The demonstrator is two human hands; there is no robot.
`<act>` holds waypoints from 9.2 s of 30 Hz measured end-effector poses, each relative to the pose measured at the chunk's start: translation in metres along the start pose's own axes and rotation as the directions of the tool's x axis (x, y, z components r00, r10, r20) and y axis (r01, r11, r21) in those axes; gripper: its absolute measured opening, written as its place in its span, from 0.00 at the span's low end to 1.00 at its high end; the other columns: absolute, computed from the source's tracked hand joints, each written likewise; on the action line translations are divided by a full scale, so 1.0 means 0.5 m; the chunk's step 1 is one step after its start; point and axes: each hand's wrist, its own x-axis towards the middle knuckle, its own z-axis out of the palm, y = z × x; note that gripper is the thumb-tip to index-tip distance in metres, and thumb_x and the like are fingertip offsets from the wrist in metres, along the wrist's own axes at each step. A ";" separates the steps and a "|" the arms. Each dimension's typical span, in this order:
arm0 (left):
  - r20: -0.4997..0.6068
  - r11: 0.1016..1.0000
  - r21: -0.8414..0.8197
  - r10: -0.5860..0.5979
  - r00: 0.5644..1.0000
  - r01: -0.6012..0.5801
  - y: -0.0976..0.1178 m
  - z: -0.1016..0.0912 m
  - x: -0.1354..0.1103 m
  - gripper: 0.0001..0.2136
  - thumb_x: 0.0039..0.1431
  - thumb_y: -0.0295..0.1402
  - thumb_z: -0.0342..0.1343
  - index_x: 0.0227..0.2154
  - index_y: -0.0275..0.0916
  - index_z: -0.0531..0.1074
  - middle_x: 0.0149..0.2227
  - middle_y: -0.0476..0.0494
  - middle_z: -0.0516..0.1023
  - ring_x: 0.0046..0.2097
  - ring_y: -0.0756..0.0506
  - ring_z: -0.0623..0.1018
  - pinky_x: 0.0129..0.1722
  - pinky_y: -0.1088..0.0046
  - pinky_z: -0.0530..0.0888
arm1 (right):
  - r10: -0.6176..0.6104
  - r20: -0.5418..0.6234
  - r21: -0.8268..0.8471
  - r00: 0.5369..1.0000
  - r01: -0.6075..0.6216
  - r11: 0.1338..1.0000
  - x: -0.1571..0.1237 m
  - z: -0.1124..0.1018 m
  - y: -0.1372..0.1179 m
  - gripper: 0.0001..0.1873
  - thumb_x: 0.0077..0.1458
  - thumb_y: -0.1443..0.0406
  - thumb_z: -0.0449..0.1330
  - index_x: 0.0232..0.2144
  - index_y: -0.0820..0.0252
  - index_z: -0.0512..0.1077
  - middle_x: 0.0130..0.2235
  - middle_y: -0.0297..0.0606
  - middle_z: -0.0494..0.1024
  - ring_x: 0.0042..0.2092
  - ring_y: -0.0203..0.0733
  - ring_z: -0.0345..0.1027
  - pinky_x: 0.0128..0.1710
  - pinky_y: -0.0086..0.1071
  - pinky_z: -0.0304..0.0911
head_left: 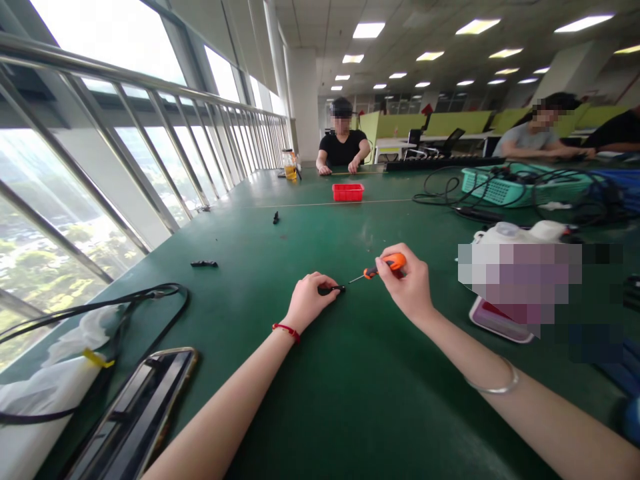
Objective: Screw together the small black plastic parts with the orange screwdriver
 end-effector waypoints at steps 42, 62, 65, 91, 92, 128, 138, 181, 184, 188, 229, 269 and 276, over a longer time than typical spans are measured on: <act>0.034 1.000 0.002 -0.007 0.999 0.006 -0.004 0.003 0.006 0.05 0.49 0.34 0.57 0.29 0.41 0.76 0.32 0.48 0.75 0.36 0.47 0.74 0.37 0.72 0.70 | -0.007 0.311 -0.434 0.950 0.149 0.889 0.133 0.008 -0.067 0.18 0.53 0.55 0.52 0.16 0.56 0.66 0.15 0.31 0.64 0.18 0.33 0.50 0.21 0.27 0.40; 0.042 1.000 0.007 0.007 0.999 -0.008 -0.006 0.008 0.008 0.06 0.50 0.34 0.57 0.29 0.40 0.75 0.32 0.48 0.74 0.35 0.48 0.73 0.36 0.72 0.70 | 0.125 0.387 -0.543 0.913 0.116 0.832 0.122 0.008 -0.099 0.18 0.53 0.52 0.49 0.23 0.56 0.69 0.22 0.34 0.70 0.24 0.38 0.60 0.23 0.29 0.44; 0.043 1.000 0.004 0.005 0.999 -0.005 -0.006 0.009 0.008 0.06 0.50 0.34 0.56 0.30 0.40 0.75 0.32 0.48 0.74 0.36 0.47 0.73 0.37 0.72 0.70 | 0.121 0.382 -0.535 0.916 0.112 0.838 0.121 0.007 -0.103 0.13 0.52 0.54 0.50 0.28 0.54 0.70 0.23 0.33 0.72 0.25 0.38 0.61 0.23 0.29 0.45; 0.051 1.000 0.026 0.002 0.999 -0.003 -0.005 0.006 0.007 0.06 0.50 0.35 0.56 0.30 0.40 0.75 0.32 0.48 0.74 0.36 0.47 0.73 0.37 0.71 0.69 | 0.134 0.357 -0.556 0.925 0.095 0.826 0.123 0.007 -0.100 0.11 0.49 0.54 0.53 0.29 0.53 0.66 0.24 0.31 0.71 0.23 0.37 0.59 0.22 0.28 0.45; 0.051 1.000 0.028 0.002 0.999 -0.004 -0.005 0.006 0.008 0.06 0.50 0.35 0.56 0.30 0.40 0.75 0.32 0.48 0.74 0.36 0.47 0.73 0.37 0.71 0.69 | 0.141 0.355 -0.567 0.924 0.093 0.818 0.123 0.007 -0.100 0.14 0.51 0.52 0.51 0.26 0.54 0.66 0.23 0.32 0.71 0.23 0.38 0.59 0.22 0.29 0.45; 0.055 1.000 0.031 0.001 0.999 -0.002 -0.002 0.005 0.007 0.05 0.50 0.34 0.56 0.30 0.41 0.75 0.33 0.48 0.74 0.36 0.48 0.73 0.37 0.72 0.69 | 0.147 0.342 -0.580 0.928 0.085 0.810 0.124 0.003 -0.106 0.11 0.52 0.56 0.51 0.28 0.53 0.70 0.23 0.33 0.72 0.26 0.39 0.63 0.24 0.29 0.46; 0.054 0.999 0.033 -0.004 0.999 0.003 0.001 0.004 0.007 0.05 0.50 0.34 0.56 0.30 0.41 0.75 0.33 0.48 0.74 0.36 0.47 0.73 0.37 0.72 0.69 | 0.154 0.362 -0.584 0.919 0.095 0.806 0.123 0.004 -0.103 0.12 0.52 0.55 0.50 0.27 0.53 0.69 0.24 0.33 0.72 0.26 0.39 0.62 0.24 0.29 0.46; 0.055 0.999 0.037 0.003 0.998 -0.005 -0.001 0.005 0.007 0.06 0.50 0.34 0.56 0.30 0.41 0.75 0.33 0.48 0.74 0.36 0.47 0.73 0.37 0.71 0.69 | 0.104 0.339 -0.544 0.935 0.105 0.832 0.121 0.008 -0.102 0.10 0.47 0.57 0.55 0.33 0.53 0.68 0.25 0.30 0.72 0.24 0.37 0.60 0.23 0.28 0.45; 0.051 0.999 0.036 0.004 0.999 -0.006 -0.002 0.006 0.008 0.06 0.50 0.34 0.56 0.30 0.41 0.75 0.33 0.48 0.74 0.36 0.47 0.73 0.37 0.71 0.69 | 0.121 0.350 -0.557 0.929 0.102 0.824 0.121 0.007 -0.099 0.17 0.52 0.51 0.49 0.23 0.55 0.67 0.21 0.32 0.70 0.23 0.37 0.59 0.23 0.28 0.45; 0.052 0.999 0.034 0.004 0.999 -0.006 -0.002 0.005 0.009 0.06 0.50 0.34 0.56 0.30 0.41 0.75 0.32 0.48 0.74 0.36 0.47 0.73 0.37 0.71 0.69 | 0.111 0.341 -0.547 0.933 0.101 0.831 0.123 0.004 -0.099 0.09 0.49 0.57 0.52 0.27 0.53 0.70 0.22 0.30 0.71 0.24 0.37 0.59 0.23 0.28 0.45; 0.047 0.999 0.035 0.013 0.999 -0.015 -0.006 0.007 0.007 0.05 0.50 0.35 0.56 0.30 0.41 0.74 0.33 0.48 0.74 0.36 0.47 0.73 0.37 0.71 0.69 | 0.061 0.282 -0.474 0.957 0.084 0.877 0.117 0.018 -0.097 0.17 0.53 0.53 0.51 0.20 0.56 0.66 0.18 0.31 0.66 0.23 0.35 0.57 0.23 0.28 0.45; 0.028 0.997 0.066 0.029 0.999 -0.031 -0.008 0.010 0.009 0.05 0.50 0.35 0.57 0.27 0.39 0.72 0.31 0.48 0.74 0.35 0.47 0.73 0.36 0.70 0.69 | -0.011 0.395 -0.455 0.919 0.206 0.866 0.093 0.033 -0.116 0.12 0.53 0.56 0.51 0.37 0.56 0.64 0.26 0.32 0.72 0.25 0.37 0.62 0.22 0.27 0.46; 0.017 0.996 0.082 0.028 0.999 -0.030 -0.012 0.014 0.010 0.05 0.50 0.35 0.57 0.27 0.39 0.72 0.31 0.48 0.75 0.35 0.46 0.73 0.35 0.71 0.69 | 0.010 0.409 -0.470 0.912 0.201 0.860 0.087 0.036 -0.124 0.16 0.51 0.59 0.52 0.43 0.56 0.62 0.25 0.32 0.72 0.24 0.38 0.63 0.22 0.27 0.46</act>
